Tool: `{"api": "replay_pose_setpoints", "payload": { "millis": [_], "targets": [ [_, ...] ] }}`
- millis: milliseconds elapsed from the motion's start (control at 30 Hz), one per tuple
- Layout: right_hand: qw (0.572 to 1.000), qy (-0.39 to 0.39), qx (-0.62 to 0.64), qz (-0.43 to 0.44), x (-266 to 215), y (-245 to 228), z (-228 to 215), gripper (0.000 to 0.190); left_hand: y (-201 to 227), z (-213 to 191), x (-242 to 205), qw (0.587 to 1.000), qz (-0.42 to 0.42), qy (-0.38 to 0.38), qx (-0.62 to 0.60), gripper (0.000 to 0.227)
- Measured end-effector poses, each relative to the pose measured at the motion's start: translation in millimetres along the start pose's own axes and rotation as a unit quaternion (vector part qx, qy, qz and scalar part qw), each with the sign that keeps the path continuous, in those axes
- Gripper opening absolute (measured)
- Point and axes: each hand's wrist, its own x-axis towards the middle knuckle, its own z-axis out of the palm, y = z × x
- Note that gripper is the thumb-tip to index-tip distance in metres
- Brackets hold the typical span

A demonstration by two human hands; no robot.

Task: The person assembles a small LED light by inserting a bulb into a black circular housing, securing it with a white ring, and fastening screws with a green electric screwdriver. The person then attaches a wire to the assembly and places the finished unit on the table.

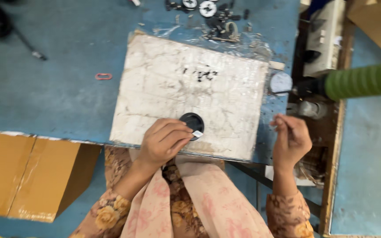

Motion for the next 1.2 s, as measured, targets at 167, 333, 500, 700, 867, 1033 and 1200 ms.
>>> {"api": "replay_pose_setpoints", "payload": {
  "millis": [167,333,500,700,867,1033,1200],
  "targets": [
    [0.965,0.021,-0.213,-0.152,35.6,29.1,-23.7,0.016,0.8,0.9,0.0,1.0,0.004,-0.004,0.015,0.019],
    [0.94,-0.05,-0.278,-0.192,55.3,36.6,-19.0,0.012,2.2,0.0,-1.5,0.999,-0.018,-0.004,0.05,0.014],
    [0.925,-0.044,-0.292,-0.241,49.9,19.2,-21.2,0.028,4.7,-0.3,-1.5,0.993,-0.073,0.001,0.089,0.012],
    [0.964,-0.11,-0.089,-0.227,-13.3,-31.9,31.2,0.03,12.6,-5.0,4.1,0.986,-0.096,-0.026,0.133,0.01],
    [0.959,-0.215,-0.006,-0.184,-36.2,-65.8,83.0,0.035,22.2,-9.5,4.7,0.978,-0.118,-0.037,0.167,0.011],
    [0.952,-0.237,-0.04,-0.19,-25.5,-77.5,93.3,0.03,27.1,-11.2,4.0,0.973,-0.127,-0.052,0.183,0.011],
    [0.953,-0.271,-0.04,-0.133,-28.9,-71.4,91.8,0.027,25.0,-10.5,5.5,0.964,-0.094,-0.093,0.231,0.009]
  ]
}}
